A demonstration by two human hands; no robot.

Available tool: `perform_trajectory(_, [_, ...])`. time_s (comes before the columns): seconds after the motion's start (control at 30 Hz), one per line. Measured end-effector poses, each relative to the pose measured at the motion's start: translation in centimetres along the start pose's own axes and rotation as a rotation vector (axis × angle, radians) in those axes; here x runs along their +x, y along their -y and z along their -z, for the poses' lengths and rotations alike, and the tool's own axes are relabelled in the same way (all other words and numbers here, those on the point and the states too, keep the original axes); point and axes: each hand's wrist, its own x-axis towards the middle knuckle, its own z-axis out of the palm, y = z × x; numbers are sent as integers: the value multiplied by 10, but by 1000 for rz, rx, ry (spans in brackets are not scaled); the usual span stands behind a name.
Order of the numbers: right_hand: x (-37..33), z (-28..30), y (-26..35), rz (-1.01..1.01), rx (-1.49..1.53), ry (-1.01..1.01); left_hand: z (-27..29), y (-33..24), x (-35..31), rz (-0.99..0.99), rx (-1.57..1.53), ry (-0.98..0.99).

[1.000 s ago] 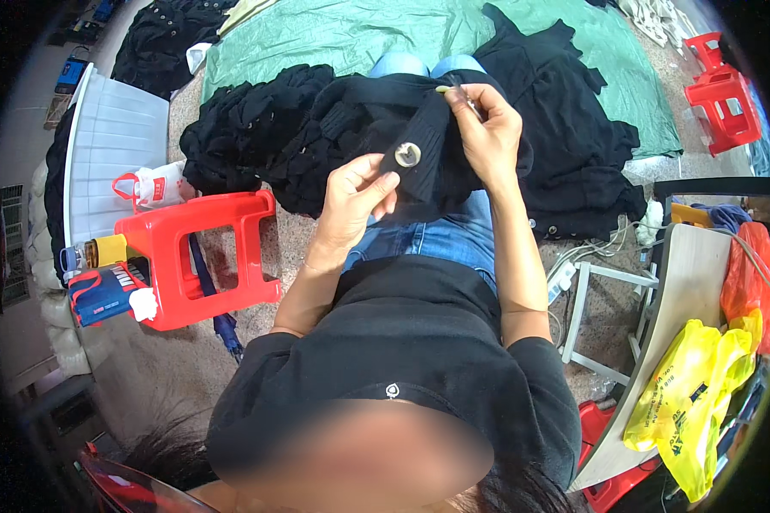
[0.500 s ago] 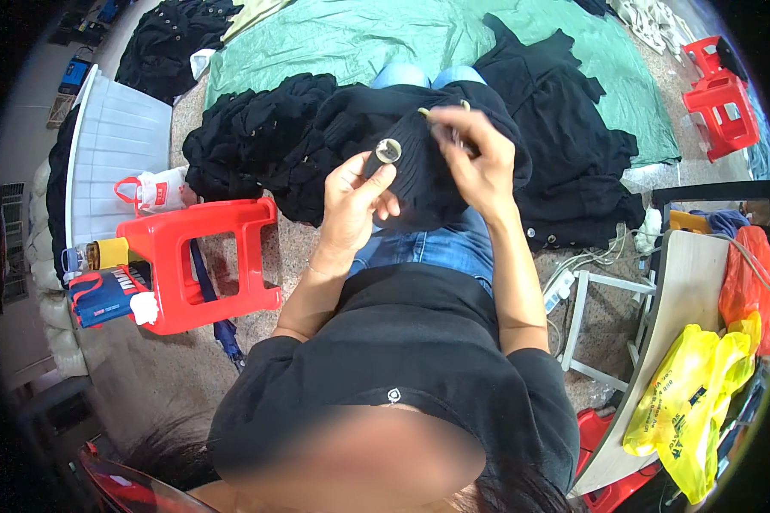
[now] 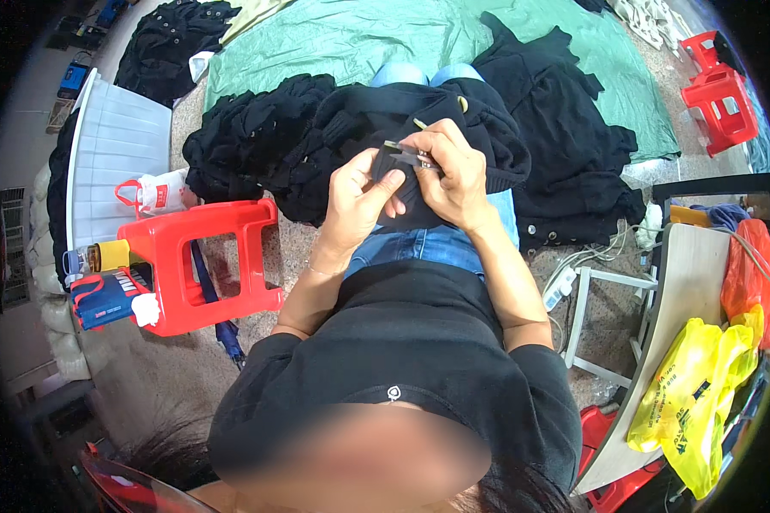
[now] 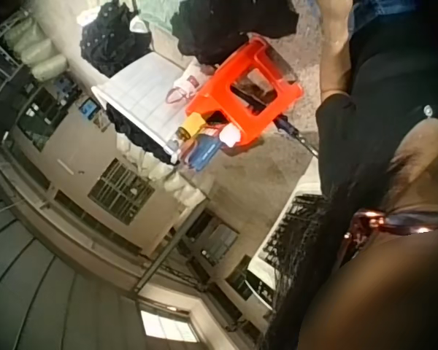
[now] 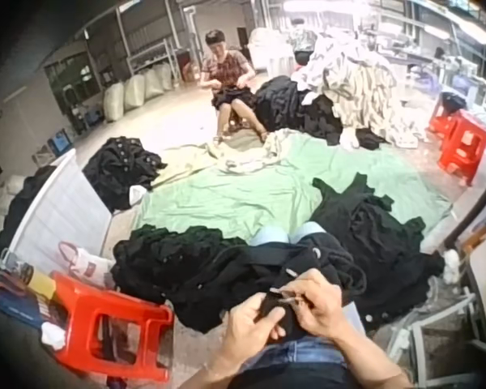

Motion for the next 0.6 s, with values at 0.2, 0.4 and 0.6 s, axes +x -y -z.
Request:
perform_trajectory(0.2, [-6,-10,-7,-139,170,-57,-9,-2,3,-199,107,-168])
perform_trajectory(0.4, [-10,-14,-4,-321,392,-55,-4,19,7,-174,50,-185])
perform_trajectory(0.6, [-21,10,1,-339,170,-8,-4,20,6,-165,31,-240])
